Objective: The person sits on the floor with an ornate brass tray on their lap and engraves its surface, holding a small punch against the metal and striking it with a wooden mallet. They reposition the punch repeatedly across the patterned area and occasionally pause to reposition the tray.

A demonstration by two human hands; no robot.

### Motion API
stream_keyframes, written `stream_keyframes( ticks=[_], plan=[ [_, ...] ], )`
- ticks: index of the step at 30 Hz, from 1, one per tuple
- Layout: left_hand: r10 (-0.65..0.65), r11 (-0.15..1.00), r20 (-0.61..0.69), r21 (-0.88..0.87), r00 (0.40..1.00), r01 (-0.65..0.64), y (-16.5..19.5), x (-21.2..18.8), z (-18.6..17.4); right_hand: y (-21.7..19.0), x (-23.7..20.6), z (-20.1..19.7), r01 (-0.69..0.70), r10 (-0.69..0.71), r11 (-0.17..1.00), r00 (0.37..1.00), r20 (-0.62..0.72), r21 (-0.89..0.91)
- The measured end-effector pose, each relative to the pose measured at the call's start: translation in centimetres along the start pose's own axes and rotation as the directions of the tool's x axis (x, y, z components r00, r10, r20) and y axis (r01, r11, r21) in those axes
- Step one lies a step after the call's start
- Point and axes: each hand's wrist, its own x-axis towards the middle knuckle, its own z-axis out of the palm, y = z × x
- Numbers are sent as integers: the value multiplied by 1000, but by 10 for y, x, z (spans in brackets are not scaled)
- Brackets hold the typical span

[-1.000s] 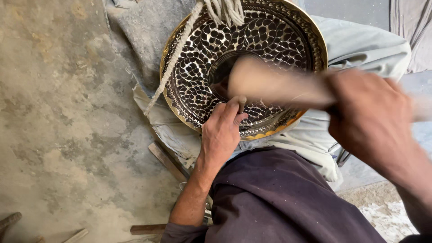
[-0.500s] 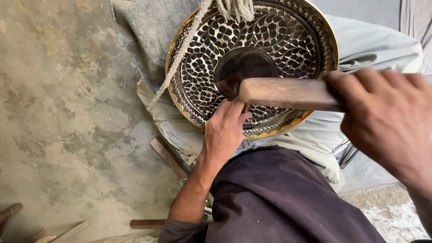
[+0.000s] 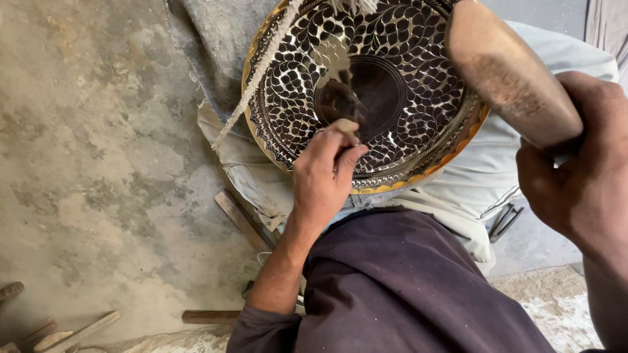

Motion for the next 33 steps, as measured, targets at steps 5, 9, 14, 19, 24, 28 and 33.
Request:
stream_keyframes(
  ticks=[5, 9, 14, 19, 24, 28, 33],
  plan=[
    [39, 993, 56, 107, 998, -45, -2, 1, 6, -1, 6, -4, 245, -246, 967, 969, -8, -68],
    [19, 985, 116, 165, 993, -39, -3, 0, 7, -4, 3, -3, 249, -248, 967, 969, 25, -55],
    [51, 978, 153, 195, 987, -81, -7, 0, 6, -15, 13, 1, 343, -296, 786, 939, 175, -514],
    [38, 992, 149, 114, 988, -56, -8, 0, 6, -27, 22, 3, 215, -216, 976, 976, 10, 23],
    [75, 980, 150, 174, 986, -101, -7, 1, 5, -17, 10, -4, 296, -254, 801, 955, 153, -520],
    [82, 991, 134, 99, 988, -96, -7, 1, 4, -16, 4, -2, 112, -107, 986, 993, 45, -126],
    [78, 989, 157, 115, 984, -97, -9, 2, 4, -31, 14, -4, 242, -247, 944, 969, 4, -223]
  ],
)
